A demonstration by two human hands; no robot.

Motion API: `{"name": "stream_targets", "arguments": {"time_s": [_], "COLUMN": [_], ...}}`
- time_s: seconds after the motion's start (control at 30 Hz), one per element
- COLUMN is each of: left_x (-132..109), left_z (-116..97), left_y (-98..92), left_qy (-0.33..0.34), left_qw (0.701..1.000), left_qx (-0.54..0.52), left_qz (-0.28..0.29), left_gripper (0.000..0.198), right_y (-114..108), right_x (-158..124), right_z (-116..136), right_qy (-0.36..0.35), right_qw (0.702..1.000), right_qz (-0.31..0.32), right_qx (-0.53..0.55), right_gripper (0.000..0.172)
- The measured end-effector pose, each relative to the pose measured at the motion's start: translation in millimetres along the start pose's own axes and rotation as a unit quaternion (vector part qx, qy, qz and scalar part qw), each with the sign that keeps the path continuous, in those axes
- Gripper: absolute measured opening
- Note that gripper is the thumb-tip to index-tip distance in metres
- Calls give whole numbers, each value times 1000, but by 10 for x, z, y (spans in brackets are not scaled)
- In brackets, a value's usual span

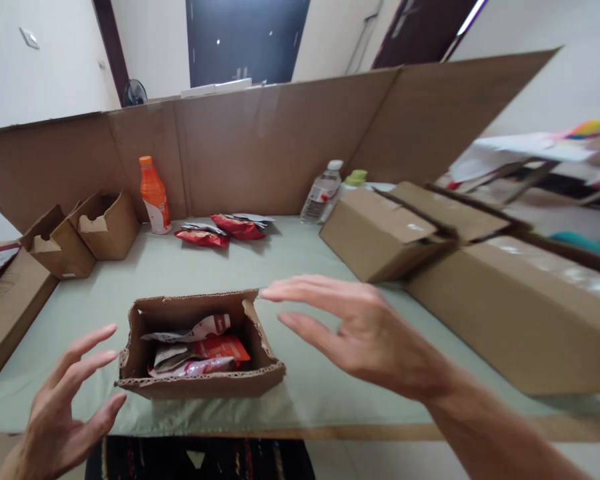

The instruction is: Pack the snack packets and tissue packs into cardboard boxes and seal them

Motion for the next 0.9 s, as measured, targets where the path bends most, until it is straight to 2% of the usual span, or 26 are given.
{"name": "stream_targets", "arguments": {"time_s": [0.07, 0.13, 0.2, 0.27, 0.33, 0.53, 0.57, 0.63, 0.73, 0.9], "left_x": [-192, -287, -286, -220, -139, -41, -45, -51, -40, -43], "left_z": [48, 54, 41, 27, 21, 13, 15, 27, 59, 177], "left_y": [104, 242, 358, 428, 439, 438, 450, 479, 532, 519], "left_qy": [-30, -27, -11, -7, -16, -50, -55, -57, -20, 17], "left_qw": [999, 996, 994, 996, 997, 993, 991, 989, 995, 999], "left_qx": [-11, -33, -45, -39, -25, 46, 61, 85, 79, 44], "left_qz": [-42, -77, -95, -82, -74, -95, -102, -109, -66, -19], "left_gripper": [43, 46, 42, 35, 30, 30, 33, 35, 30, 30], "right_y": [58, 255, 481, 642, 706, 568, 575, 643, 787, 894], "right_x": [-277, -446, -515, -523, -508, -318, -282, -256, -368, -585], "right_z": [-96, -82, -13, 48, 72, -40, -61, -86, -116, -188], "right_qy": [9, -2, -8, -6, -13, -37, -43, -71, -121, -142], "right_qw": [999, 996, 994, 997, 999, 994, 995, 997, 992, 986], "right_qz": [14, 59, 79, 56, 21, -98, -89, -33, 41, 87], "right_qx": [29, 63, 71, 57, 38, -31, -25, 3, 21, -26], "right_gripper": [37, 56, 61, 56, 56, 75, 77, 71, 60, 71]}}
Point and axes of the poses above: each hand's wrist, its own x-axis towards the middle knuckle, its own y-axis out of the palm, z = x × y, the point moved 3 cm from there along x, towards the middle knuckle, and after that the axes turned 3 degrees about -z, right-handed, at the moved point
